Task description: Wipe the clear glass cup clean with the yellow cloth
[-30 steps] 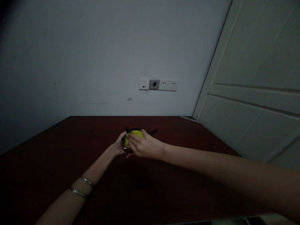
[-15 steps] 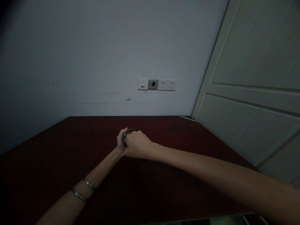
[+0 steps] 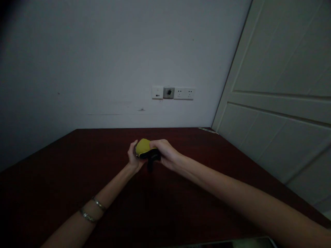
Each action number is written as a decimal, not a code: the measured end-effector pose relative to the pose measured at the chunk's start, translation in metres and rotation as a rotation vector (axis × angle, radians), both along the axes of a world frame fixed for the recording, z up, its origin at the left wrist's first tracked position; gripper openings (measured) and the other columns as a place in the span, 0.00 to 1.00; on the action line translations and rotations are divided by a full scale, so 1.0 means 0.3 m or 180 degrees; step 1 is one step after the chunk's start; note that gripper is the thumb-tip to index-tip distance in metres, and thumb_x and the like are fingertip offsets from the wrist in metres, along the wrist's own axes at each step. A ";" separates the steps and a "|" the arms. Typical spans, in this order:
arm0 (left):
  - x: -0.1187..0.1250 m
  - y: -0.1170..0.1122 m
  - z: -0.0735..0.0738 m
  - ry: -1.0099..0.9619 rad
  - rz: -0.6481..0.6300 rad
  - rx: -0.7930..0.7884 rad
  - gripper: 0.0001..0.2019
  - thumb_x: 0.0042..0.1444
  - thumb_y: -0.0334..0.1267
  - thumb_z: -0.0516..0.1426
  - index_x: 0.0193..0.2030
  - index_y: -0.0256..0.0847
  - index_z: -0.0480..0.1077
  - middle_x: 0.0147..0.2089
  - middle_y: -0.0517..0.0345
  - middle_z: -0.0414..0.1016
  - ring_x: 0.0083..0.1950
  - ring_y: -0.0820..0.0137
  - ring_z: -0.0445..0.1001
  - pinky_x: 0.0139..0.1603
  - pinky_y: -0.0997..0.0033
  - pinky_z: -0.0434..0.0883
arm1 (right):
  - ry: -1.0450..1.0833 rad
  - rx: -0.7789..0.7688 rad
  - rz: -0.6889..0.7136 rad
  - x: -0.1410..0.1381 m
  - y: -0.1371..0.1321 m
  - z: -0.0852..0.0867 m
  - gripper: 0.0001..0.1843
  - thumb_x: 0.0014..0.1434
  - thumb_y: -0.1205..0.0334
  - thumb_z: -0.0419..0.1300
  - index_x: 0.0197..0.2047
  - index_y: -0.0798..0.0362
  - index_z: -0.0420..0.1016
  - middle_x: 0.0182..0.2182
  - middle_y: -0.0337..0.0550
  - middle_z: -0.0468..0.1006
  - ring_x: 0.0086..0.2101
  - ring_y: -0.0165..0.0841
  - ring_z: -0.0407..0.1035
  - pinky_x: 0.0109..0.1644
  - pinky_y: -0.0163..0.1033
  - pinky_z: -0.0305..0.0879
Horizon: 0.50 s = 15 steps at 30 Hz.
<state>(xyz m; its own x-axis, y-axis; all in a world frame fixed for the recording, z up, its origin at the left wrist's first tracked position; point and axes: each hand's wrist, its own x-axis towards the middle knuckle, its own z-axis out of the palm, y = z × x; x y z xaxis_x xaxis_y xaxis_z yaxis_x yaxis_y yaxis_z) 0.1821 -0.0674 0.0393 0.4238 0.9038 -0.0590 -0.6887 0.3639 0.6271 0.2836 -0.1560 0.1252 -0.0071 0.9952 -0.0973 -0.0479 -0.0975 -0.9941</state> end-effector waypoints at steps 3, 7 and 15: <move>-0.010 0.017 -0.011 0.0159 -0.0348 0.0184 0.21 0.55 0.50 0.48 0.31 0.33 0.72 0.23 0.51 0.74 0.19 0.64 0.71 0.15 0.69 0.67 | -0.0209 0.0481 0.0270 0.065 0.005 0.052 0.19 0.42 0.72 0.48 0.37 0.61 0.74 0.29 0.49 0.78 0.27 0.32 0.71 0.34 0.38 0.70; -0.027 0.037 -0.013 0.0577 -0.0992 0.0141 0.28 0.57 0.53 0.43 0.33 0.29 0.73 0.25 0.39 0.76 0.19 0.61 0.72 0.15 0.67 0.68 | -0.2023 0.1902 -0.0328 0.136 0.017 0.071 0.28 0.47 0.73 0.49 0.52 0.58 0.71 0.43 0.48 0.79 0.39 0.37 0.74 0.45 0.46 0.71; -0.024 0.055 -0.036 0.0328 -0.1288 -0.0404 0.25 0.55 0.52 0.46 0.31 0.31 0.73 0.22 0.41 0.75 0.19 0.55 0.73 0.12 0.62 0.66 | -0.4258 0.3566 0.1321 0.151 0.061 -0.077 0.34 0.54 0.78 0.51 0.65 0.63 0.53 0.64 0.61 0.56 0.66 0.37 0.43 0.67 0.52 0.49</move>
